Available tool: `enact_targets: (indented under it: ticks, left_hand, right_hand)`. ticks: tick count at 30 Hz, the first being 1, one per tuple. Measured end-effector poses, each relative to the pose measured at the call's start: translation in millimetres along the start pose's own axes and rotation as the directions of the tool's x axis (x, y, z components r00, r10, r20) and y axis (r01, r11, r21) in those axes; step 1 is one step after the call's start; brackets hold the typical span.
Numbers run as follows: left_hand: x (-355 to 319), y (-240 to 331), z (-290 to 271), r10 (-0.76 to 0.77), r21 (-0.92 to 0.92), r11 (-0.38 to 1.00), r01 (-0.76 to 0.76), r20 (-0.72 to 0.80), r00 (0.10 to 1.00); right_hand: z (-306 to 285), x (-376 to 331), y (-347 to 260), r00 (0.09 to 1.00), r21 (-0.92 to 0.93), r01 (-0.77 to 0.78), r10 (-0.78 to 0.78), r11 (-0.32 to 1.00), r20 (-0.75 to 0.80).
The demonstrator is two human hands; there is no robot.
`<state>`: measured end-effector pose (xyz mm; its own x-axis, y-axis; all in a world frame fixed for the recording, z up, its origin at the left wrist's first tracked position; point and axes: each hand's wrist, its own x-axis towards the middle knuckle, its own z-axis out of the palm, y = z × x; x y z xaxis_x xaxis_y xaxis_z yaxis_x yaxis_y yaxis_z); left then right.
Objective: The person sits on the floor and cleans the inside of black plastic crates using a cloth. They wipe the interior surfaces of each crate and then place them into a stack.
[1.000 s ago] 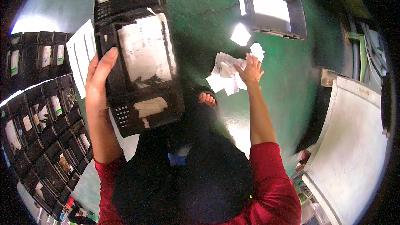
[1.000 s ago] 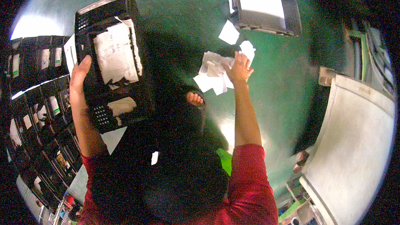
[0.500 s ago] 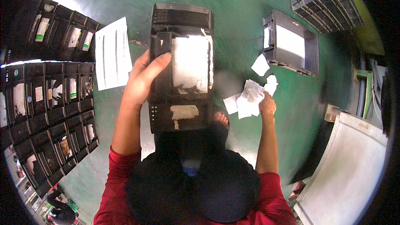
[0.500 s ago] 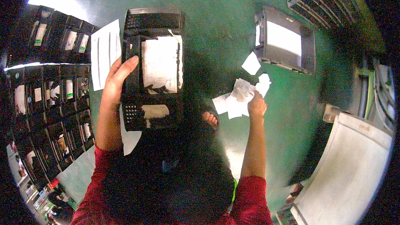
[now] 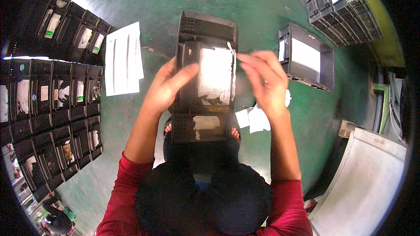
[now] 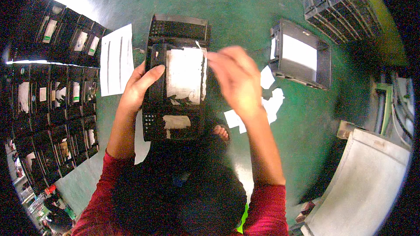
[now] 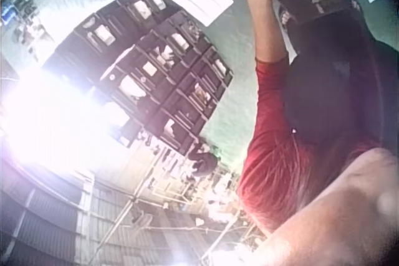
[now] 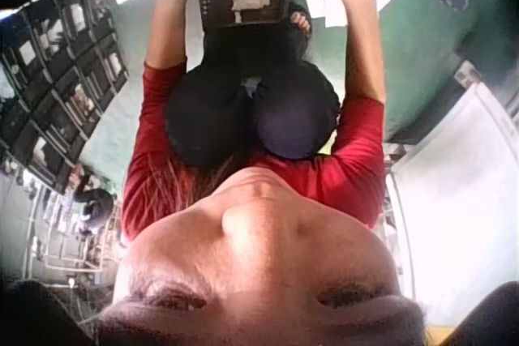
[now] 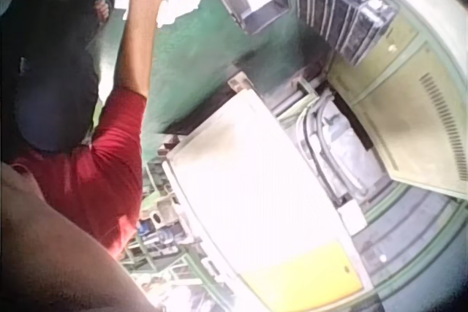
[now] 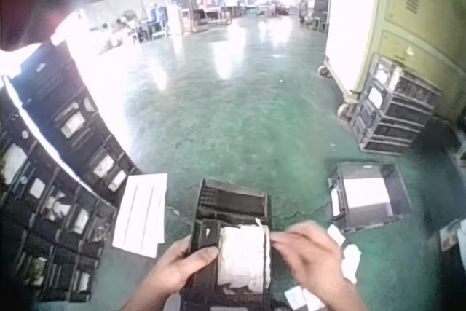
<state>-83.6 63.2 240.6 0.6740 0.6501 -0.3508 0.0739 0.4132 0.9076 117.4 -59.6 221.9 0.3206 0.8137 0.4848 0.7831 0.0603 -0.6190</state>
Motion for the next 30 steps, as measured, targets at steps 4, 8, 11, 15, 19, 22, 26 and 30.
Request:
enact_targets:
  ticks: [4,8,11,15,19,22,26,30]
  left_hand:
    - [0.3,1.0,1.6,0.024,0.014,1.0,-0.024,0.016,1.0]
    - [1.1,0.6,0.2,0.053,0.02,0.998,-0.053,0.035,0.998]
    - [1.4,0.0,-1.6,0.049,0.019,0.999,-0.05,0.024,0.998]
    - [-0.3,1.1,-1.1,0.064,0.11,0.992,-0.059,-0.046,0.997]
    - [1.9,3.0,5.6,0.07,0.085,0.994,-0.068,-0.019,0.997]
    - [0.7,3.2,8.0,0.036,0.069,0.997,-0.033,-0.047,0.998]
    - [-4.4,1.2,6.9,0.061,0.182,0.983,-0.038,-0.122,0.991]
    - [-3.7,3.7,10.4,-0.004,0.066,0.998,0.018,-0.198,0.98]
  right_hand:
    - [13.1,43.6,-26.1,0.981,-0.182,0.165,-0.142,0.969,0.13]
    - [19.9,55.0,-20.3,0.959,-0.136,0.248,-0.223,0.959,0.172]
    - [13.8,52.6,-25.4,0.953,-0.167,0.27,-0.238,0.948,0.189]
    - [-17.2,38.0,-52.5,0.976,-0.162,0.212,-0.201,0.964,0.081]
    - [-54.0,17.8,-65.9,0.983,-0.247,0.174,-0.151,0.953,0.107]
    - [-72.5,-5.2,-64.7,0.996,-0.24,0.057,-0.038,0.969,0.083]
    - [-111.6,-37.8,-32.8,0.962,-0.196,-0.167,0.117,0.966,-0.246]
    - [-139.7,-87.8,68.0,0.875,-0.224,-0.484,0.456,0.846,-0.165]
